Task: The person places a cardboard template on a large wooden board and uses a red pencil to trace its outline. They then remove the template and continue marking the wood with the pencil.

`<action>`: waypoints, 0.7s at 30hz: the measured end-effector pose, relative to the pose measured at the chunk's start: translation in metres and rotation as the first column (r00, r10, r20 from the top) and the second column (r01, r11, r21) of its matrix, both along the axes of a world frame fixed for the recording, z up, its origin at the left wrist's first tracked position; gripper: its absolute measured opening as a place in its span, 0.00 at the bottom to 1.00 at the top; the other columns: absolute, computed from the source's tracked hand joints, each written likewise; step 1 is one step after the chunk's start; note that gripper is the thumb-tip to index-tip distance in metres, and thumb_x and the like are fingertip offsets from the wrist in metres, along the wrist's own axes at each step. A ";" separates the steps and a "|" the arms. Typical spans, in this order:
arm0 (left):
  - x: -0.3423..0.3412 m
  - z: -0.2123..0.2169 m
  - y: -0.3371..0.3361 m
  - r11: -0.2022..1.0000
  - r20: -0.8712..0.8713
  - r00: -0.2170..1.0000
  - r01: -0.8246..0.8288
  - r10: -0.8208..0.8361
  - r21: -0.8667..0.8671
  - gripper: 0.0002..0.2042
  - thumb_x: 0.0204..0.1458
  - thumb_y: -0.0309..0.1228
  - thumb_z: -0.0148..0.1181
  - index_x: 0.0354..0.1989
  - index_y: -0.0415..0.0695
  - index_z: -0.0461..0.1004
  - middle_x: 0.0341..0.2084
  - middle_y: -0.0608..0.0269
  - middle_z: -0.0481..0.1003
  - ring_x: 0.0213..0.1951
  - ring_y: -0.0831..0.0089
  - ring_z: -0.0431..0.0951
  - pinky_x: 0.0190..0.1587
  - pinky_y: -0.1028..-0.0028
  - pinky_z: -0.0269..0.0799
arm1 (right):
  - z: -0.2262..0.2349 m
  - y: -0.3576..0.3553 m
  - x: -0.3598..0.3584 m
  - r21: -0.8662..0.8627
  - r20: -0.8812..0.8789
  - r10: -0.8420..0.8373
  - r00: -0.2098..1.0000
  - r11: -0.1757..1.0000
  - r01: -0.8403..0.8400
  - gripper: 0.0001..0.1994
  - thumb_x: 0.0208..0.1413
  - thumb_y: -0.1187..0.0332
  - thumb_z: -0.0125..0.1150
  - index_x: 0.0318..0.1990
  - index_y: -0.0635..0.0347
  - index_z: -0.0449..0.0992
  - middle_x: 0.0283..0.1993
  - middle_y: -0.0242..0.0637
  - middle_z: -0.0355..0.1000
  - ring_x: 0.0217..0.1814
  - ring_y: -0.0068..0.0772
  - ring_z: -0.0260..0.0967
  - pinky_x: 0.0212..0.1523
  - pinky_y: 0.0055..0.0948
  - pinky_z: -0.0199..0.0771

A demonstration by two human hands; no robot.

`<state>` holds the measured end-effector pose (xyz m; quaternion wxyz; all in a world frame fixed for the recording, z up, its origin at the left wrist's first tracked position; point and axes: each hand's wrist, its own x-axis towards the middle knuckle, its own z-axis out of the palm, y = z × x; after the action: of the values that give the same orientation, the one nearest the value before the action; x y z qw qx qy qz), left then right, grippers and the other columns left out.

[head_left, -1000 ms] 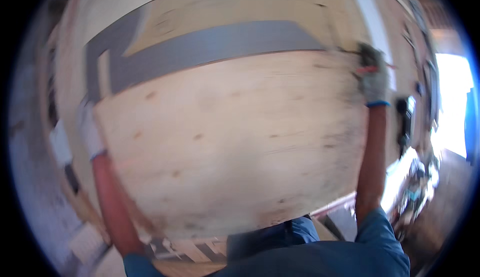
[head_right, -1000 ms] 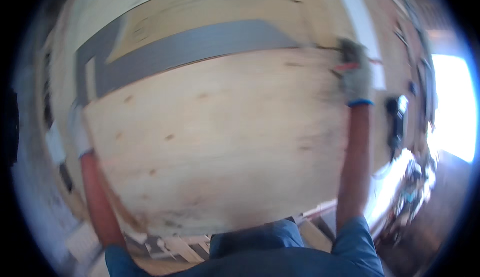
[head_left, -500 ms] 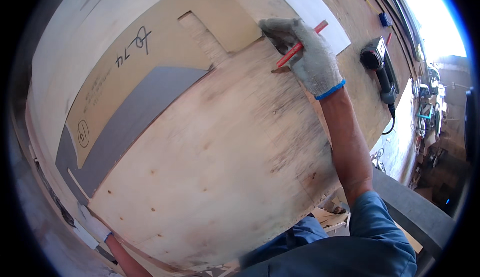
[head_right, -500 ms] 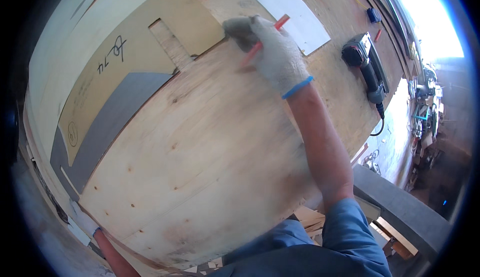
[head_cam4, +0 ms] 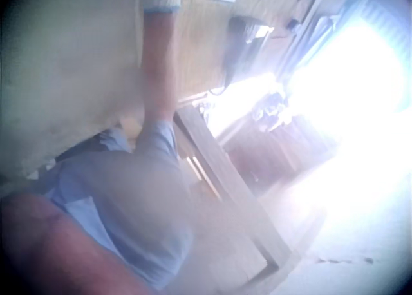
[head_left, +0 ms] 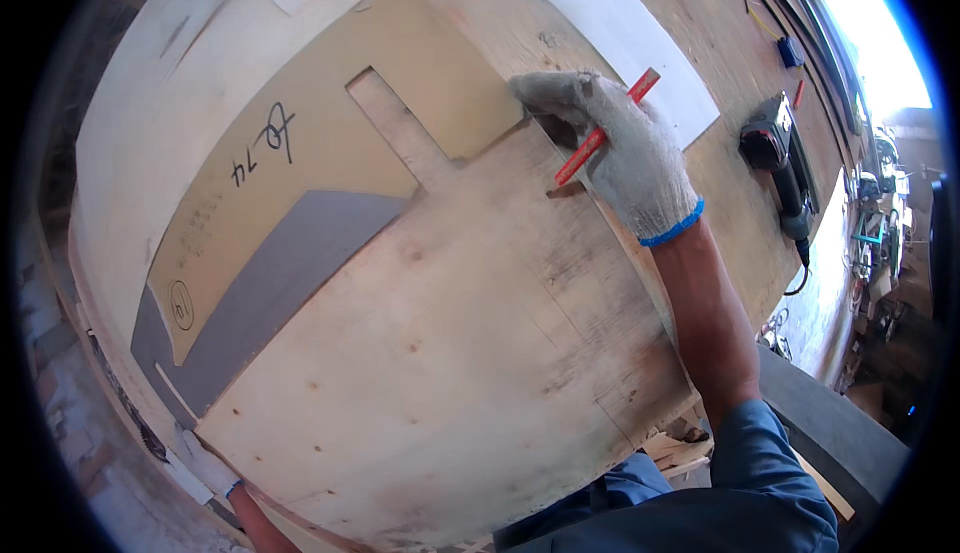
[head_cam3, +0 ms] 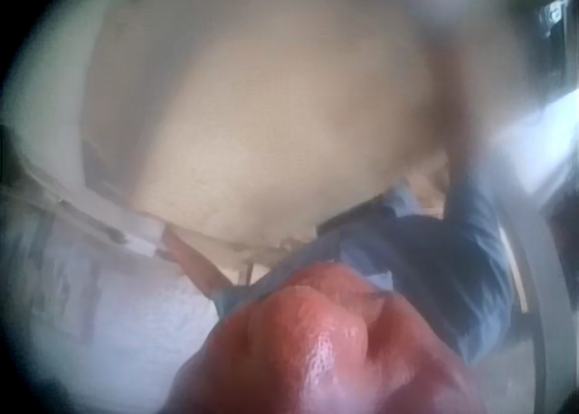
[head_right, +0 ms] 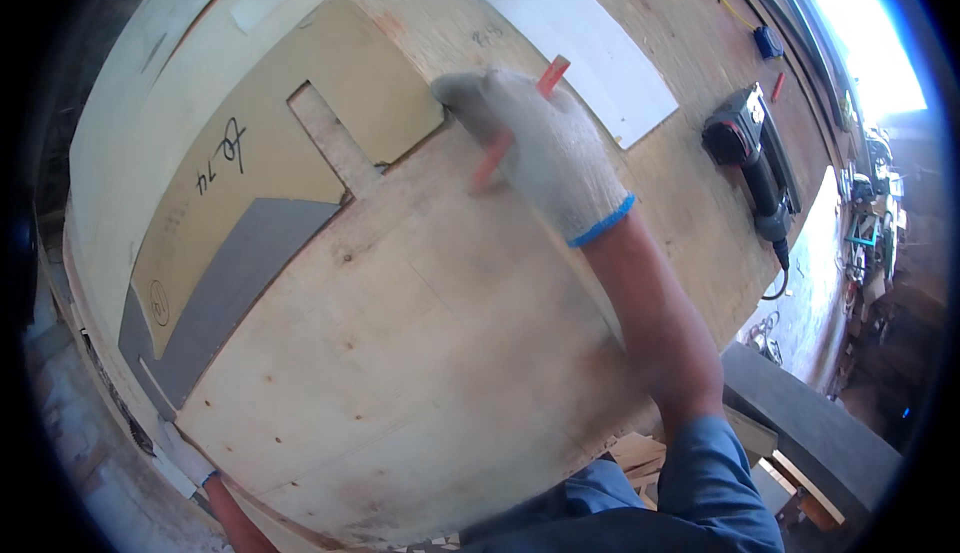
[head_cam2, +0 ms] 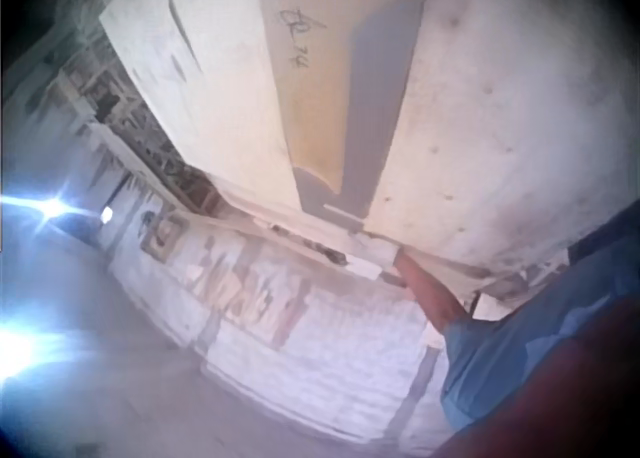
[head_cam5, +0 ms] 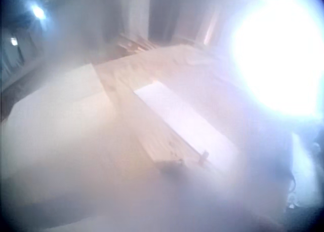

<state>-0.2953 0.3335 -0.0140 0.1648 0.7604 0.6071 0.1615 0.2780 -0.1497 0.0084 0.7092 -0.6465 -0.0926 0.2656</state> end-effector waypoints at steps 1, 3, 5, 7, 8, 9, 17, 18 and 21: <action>-0.004 0.000 0.003 1.000 -0.012 1.000 0.011 -0.011 0.013 0.26 0.70 0.36 0.45 0.68 0.28 0.64 0.68 0.48 0.68 0.67 0.59 0.68 0.70 0.68 0.60 | 0.000 0.003 0.000 -0.003 0.007 -0.011 1.000 1.000 0.011 0.26 0.73 0.52 0.44 0.60 0.66 0.77 0.52 0.39 0.80 0.54 0.30 0.75 0.63 0.34 0.71; -0.012 -0.002 0.007 0.999 -0.036 0.999 0.032 -0.031 0.037 0.26 0.69 0.36 0.46 0.68 0.27 0.64 0.67 0.48 0.69 0.66 0.59 0.69 0.70 0.69 0.60 | -0.001 0.006 0.003 -0.022 0.020 -0.008 1.000 1.000 0.008 0.26 0.73 0.52 0.44 0.59 0.66 0.77 0.52 0.39 0.79 0.53 0.30 0.75 0.64 0.34 0.70; -0.010 -0.002 0.004 1.000 0.026 1.000 -0.001 0.000 0.013 0.25 0.69 0.36 0.47 0.67 0.28 0.66 0.66 0.49 0.70 0.65 0.59 0.70 0.70 0.68 0.59 | -0.004 0.007 0.007 -0.057 0.031 0.023 0.999 0.998 -0.021 0.26 0.73 0.52 0.45 0.59 0.65 0.78 0.53 0.38 0.79 0.53 0.30 0.74 0.63 0.34 0.69; 0.001 0.000 -0.004 1.000 0.042 0.999 -0.010 0.010 0.000 0.25 0.69 0.36 0.48 0.67 0.28 0.66 0.66 0.50 0.71 0.65 0.59 0.70 0.70 0.68 0.59 | -0.005 0.012 0.011 -0.038 0.059 0.008 0.998 0.999 -0.006 0.26 0.72 0.50 0.46 0.58 0.65 0.79 0.53 0.39 0.79 0.47 0.29 0.75 0.59 0.34 0.71; 0.007 0.001 -0.007 1.000 0.026 1.000 -0.006 0.006 0.006 0.25 0.69 0.36 0.48 0.67 0.28 0.66 0.65 0.50 0.71 0.65 0.60 0.70 0.69 0.69 0.59 | -0.004 0.015 0.013 -0.028 0.073 0.000 0.997 1.000 0.002 0.27 0.71 0.49 0.47 0.57 0.65 0.79 0.52 0.39 0.79 0.44 0.29 0.76 0.57 0.34 0.72; 0.009 0.004 -0.009 1.000 0.007 1.000 -0.003 0.003 0.011 0.25 0.69 0.37 0.48 0.67 0.28 0.67 0.65 0.51 0.71 0.64 0.60 0.70 0.69 0.69 0.59 | -0.002 0.018 0.015 -0.090 0.074 0.018 0.997 0.996 -0.011 0.26 0.72 0.52 0.45 0.58 0.66 0.79 0.54 0.39 0.79 0.46 0.28 0.75 0.56 0.33 0.72; -0.022 -0.005 0.012 0.994 0.062 0.998 -0.009 0.016 -0.107 0.27 0.71 0.41 0.45 0.69 0.30 0.65 0.65 0.51 0.71 0.64 0.61 0.71 0.68 0.69 0.60 | 0.003 0.049 0.042 -0.186 0.083 0.061 0.995 0.981 -0.044 0.28 0.67 0.49 0.47 0.55 0.68 0.79 0.40 0.41 0.80 0.30 0.24 0.73 0.35 0.29 0.74; -0.019 -0.005 0.011 0.986 0.085 0.996 -0.021 0.036 -0.165 0.27 0.71 0.41 0.45 0.69 0.30 0.65 0.65 0.51 0.70 0.63 0.61 0.71 0.68 0.69 0.60 | 0.005 0.050 0.042 -0.178 0.069 0.054 0.996 0.983 -0.041 0.29 0.67 0.49 0.47 0.56 0.68 0.79 0.40 0.42 0.80 0.31 0.23 0.74 0.34 0.29 0.74; -0.009 -0.003 0.003 0.989 0.127 0.989 -0.064 0.081 -0.135 0.27 0.71 0.41 0.45 0.69 0.30 0.64 0.65 0.50 0.71 0.63 0.61 0.72 0.67 0.69 0.62 | 0.002 0.048 0.047 -0.068 -0.015 0.060 0.998 0.996 -0.061 0.28 0.69 0.50 0.46 0.57 0.68 0.78 0.35 0.43 0.80 0.35 0.25 0.76 0.40 0.29 0.77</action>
<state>-0.3045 0.3368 -0.0169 0.2480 0.7129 0.6315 0.1772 0.3248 -0.1017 0.0104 0.6790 -0.6655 -0.0984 0.2939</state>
